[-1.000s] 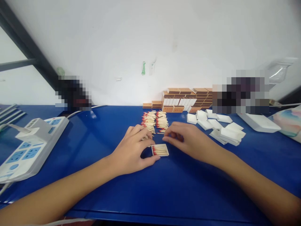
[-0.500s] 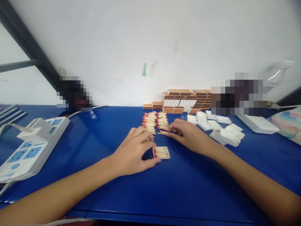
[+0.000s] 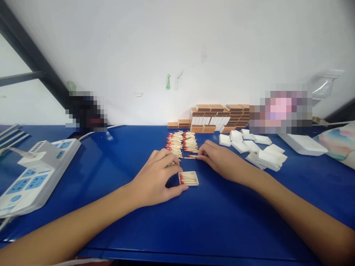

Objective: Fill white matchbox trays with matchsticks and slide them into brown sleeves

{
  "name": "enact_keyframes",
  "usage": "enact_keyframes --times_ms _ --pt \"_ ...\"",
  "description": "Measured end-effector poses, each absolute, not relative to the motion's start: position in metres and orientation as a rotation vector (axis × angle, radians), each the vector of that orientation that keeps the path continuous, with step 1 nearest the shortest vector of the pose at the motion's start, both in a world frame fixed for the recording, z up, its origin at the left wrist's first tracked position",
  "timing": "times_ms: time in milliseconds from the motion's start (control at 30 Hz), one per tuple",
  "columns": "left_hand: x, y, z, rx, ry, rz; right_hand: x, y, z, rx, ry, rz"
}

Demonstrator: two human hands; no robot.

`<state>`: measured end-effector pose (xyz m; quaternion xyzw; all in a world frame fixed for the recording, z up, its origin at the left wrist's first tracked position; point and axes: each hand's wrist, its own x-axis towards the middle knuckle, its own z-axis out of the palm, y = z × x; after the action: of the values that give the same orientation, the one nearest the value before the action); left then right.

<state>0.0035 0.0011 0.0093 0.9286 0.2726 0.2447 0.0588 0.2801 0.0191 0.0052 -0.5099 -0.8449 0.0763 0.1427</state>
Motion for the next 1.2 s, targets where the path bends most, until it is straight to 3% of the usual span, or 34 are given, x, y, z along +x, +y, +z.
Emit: enact_keyframes --times_ms 767,1200 --pt "0.005 0.003 0.014 2.831 0.965 0.986 0.274 -0.007 0.036 -1.3 -2.395 0.44" --pt "0.007 0.001 0.012 2.853 0.819 0.909 0.252 -0.023 0.023 -1.235 -2.651 0.193"
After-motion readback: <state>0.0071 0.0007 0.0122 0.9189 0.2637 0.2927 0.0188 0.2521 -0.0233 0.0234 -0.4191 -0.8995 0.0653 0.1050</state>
